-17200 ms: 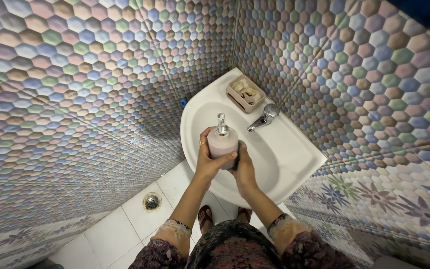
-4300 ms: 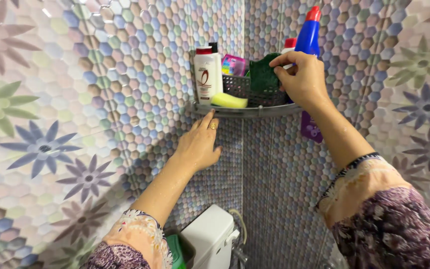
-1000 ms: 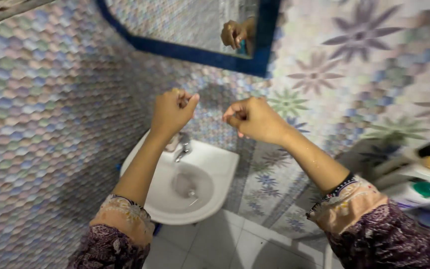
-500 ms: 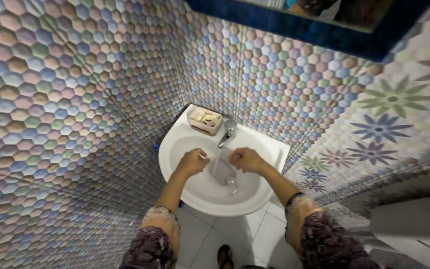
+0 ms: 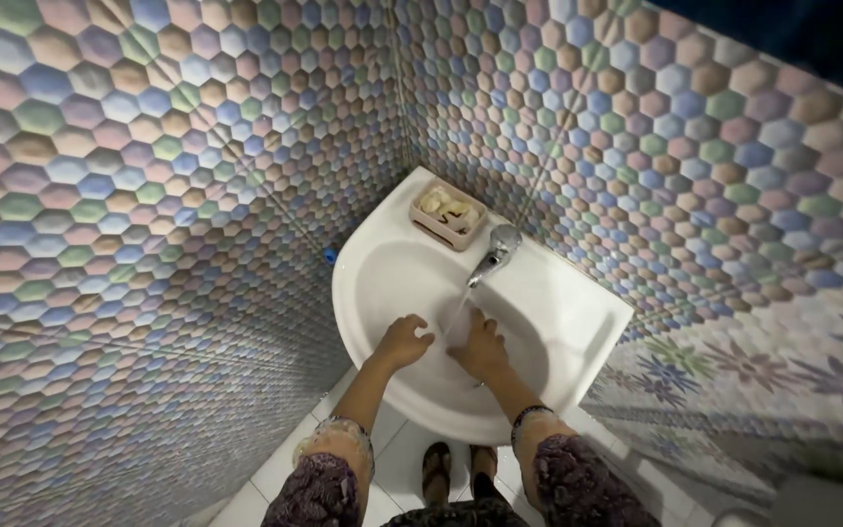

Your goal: The person washes their hands at a corner sink, then uses a green sponge and soap to scrub the basin, faucet, and a soap dispenser.

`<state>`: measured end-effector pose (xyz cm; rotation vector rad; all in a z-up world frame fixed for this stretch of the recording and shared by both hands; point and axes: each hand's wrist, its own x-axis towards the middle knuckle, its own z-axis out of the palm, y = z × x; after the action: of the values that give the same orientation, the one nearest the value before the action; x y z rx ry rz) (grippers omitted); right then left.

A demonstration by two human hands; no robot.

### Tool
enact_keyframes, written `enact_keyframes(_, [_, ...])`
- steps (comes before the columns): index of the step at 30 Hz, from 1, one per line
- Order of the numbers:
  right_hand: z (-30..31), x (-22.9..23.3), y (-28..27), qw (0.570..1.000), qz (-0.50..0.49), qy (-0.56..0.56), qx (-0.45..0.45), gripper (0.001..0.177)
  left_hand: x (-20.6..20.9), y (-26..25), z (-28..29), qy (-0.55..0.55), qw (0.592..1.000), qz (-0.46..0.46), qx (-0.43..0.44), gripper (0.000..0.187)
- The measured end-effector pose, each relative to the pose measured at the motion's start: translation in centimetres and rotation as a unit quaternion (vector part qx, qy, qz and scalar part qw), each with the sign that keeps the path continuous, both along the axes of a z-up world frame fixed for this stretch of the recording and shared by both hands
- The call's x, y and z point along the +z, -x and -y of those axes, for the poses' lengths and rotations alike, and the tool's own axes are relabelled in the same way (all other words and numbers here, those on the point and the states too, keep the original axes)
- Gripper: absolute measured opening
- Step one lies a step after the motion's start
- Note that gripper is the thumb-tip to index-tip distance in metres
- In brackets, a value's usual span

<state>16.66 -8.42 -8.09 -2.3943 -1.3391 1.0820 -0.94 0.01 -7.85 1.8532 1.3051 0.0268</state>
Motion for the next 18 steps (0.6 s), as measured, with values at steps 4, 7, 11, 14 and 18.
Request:
enact_keyframes(4, [-1.1, -1.9, -1.4, 0.999, -0.045, -0.005, -0.003, 0.109, -1.5, -0.4, -0.9, 0.07, 0.995, 0.006, 0.068, 0.047])
enact_keyframes(7, [-1.3, -3.9, -3.1, 0.994, -0.1, -0.037, 0.021, 0.107, -3.7, -1.4, -1.3, 0.098, 0.989, 0.034, 0.11, 0.049])
enact_keyframes(11, [0.1, -3.5, -3.7, 0.966, -0.244, -0.09, 0.005, 0.11, -7.6, -4.0, -2.5, 0.057, 0.983, 0.12, 0.123, 0.052])
enact_keyframes(14, [0.3, -2.0, -3.5, 0.952, -0.278, -0.129, 0.01, 0.106, -8.0, -6.4, -2.8, 0.074, 0.978, 0.137, 0.14, 0.052])
enact_keyframes(18, [0.1, -0.4, -3.7, 0.929, -0.354, -0.067, -0.085, 0.106, -5.2, -8.8, -3.7, 0.115, 0.97, 0.124, 0.176, 0.049])
